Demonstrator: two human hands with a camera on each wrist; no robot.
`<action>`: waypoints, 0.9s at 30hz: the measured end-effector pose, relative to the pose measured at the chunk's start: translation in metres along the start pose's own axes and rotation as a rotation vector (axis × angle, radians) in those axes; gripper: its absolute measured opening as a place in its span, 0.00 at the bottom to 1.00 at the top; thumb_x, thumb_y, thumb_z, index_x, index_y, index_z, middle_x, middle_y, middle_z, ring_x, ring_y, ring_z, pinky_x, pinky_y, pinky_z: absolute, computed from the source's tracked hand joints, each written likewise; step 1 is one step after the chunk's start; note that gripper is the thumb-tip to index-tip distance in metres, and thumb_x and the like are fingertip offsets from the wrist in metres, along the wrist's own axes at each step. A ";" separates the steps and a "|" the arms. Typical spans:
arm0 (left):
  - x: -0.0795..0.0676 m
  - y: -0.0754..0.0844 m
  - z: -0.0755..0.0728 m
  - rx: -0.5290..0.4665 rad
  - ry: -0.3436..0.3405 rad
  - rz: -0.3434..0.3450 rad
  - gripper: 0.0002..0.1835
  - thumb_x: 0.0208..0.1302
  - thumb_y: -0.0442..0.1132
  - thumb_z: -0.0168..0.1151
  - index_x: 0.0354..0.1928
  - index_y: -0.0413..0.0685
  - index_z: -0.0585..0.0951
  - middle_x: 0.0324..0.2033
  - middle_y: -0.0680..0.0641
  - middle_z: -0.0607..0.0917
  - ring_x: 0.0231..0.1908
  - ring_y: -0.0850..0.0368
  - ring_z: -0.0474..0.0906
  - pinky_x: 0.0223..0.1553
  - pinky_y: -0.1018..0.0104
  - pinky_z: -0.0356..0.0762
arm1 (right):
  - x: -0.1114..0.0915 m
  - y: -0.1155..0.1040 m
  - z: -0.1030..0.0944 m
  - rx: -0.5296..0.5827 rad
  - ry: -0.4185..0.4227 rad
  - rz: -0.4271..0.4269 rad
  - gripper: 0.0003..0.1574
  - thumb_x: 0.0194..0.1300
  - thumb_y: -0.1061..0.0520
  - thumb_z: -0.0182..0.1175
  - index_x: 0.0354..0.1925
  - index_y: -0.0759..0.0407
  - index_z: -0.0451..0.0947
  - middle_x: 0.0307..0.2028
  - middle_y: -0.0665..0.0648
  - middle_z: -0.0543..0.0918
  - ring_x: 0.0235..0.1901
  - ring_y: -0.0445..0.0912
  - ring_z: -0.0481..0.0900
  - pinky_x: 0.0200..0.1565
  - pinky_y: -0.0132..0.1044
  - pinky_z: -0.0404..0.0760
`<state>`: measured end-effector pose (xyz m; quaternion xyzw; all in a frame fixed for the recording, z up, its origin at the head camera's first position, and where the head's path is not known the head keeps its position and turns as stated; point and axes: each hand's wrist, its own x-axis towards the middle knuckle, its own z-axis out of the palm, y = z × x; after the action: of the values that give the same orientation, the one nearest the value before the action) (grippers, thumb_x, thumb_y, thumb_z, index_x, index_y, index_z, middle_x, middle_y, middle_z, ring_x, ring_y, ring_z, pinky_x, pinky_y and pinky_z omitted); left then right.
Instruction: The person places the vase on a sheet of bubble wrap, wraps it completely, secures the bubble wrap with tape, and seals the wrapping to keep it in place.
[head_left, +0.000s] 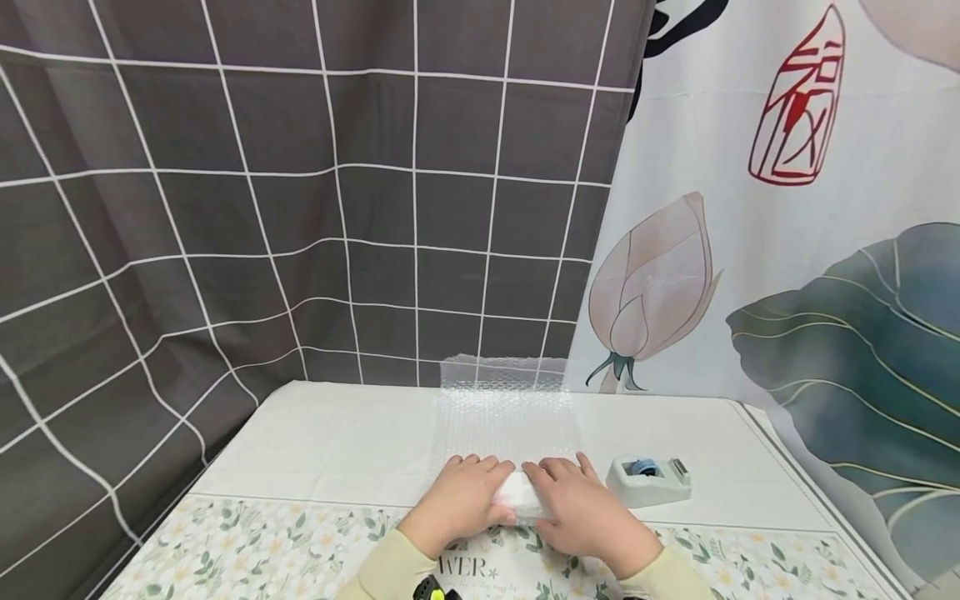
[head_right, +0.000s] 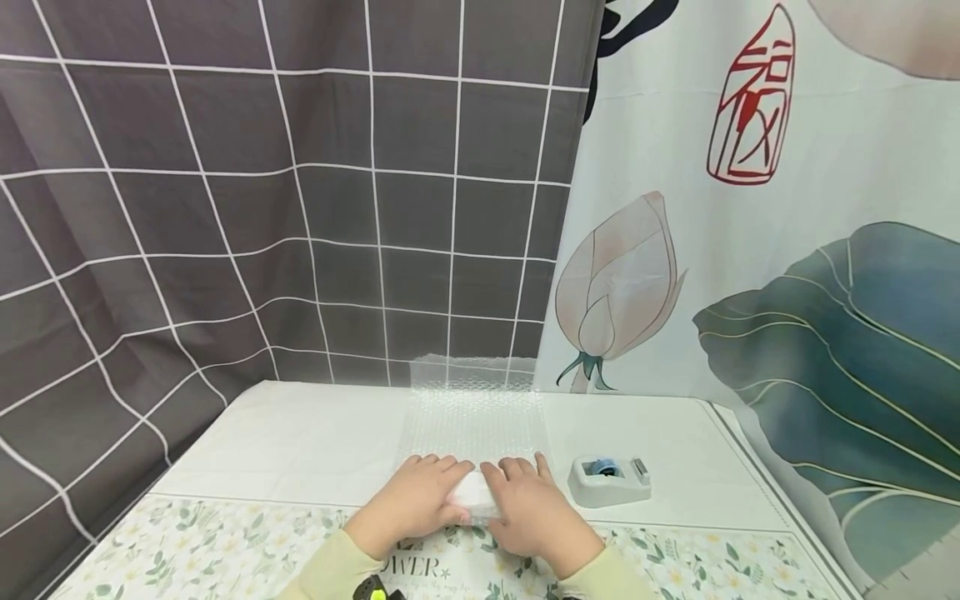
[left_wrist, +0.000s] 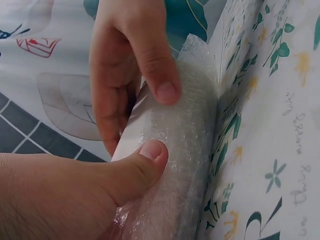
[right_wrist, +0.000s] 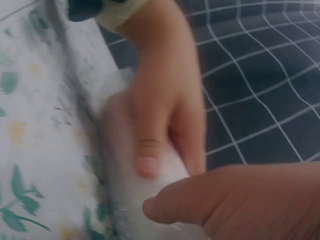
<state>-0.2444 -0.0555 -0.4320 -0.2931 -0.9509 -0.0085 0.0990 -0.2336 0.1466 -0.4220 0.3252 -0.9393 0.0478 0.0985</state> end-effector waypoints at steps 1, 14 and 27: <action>0.000 -0.001 0.000 -0.007 -0.002 -0.001 0.38 0.50 0.69 0.51 0.59 0.55 0.71 0.48 0.55 0.78 0.44 0.54 0.76 0.45 0.53 0.71 | 0.000 -0.002 0.002 -0.008 0.005 -0.002 0.44 0.48 0.45 0.66 0.61 0.58 0.64 0.50 0.59 0.73 0.54 0.56 0.69 0.54 0.65 0.58; 0.000 -0.006 -0.001 -0.157 -0.071 -0.039 0.31 0.55 0.68 0.51 0.52 0.56 0.77 0.45 0.56 0.81 0.43 0.57 0.78 0.42 0.59 0.74 | 0.006 -0.006 0.028 -0.195 0.104 -0.024 0.57 0.36 0.26 0.65 0.58 0.55 0.65 0.41 0.57 0.74 0.44 0.55 0.73 0.49 0.58 0.66; 0.001 -0.007 -0.004 -0.160 -0.103 -0.040 0.28 0.57 0.66 0.50 0.49 0.56 0.78 0.36 0.57 0.81 0.35 0.59 0.78 0.36 0.59 0.74 | 0.013 0.003 0.045 -0.260 0.283 -0.084 0.52 0.37 0.20 0.59 0.50 0.54 0.72 0.32 0.55 0.75 0.33 0.50 0.75 0.39 0.47 0.74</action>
<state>-0.2487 -0.0612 -0.4272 -0.2811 -0.9567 -0.0714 0.0260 -0.2527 0.1344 -0.4630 0.3389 -0.8998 -0.0326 0.2728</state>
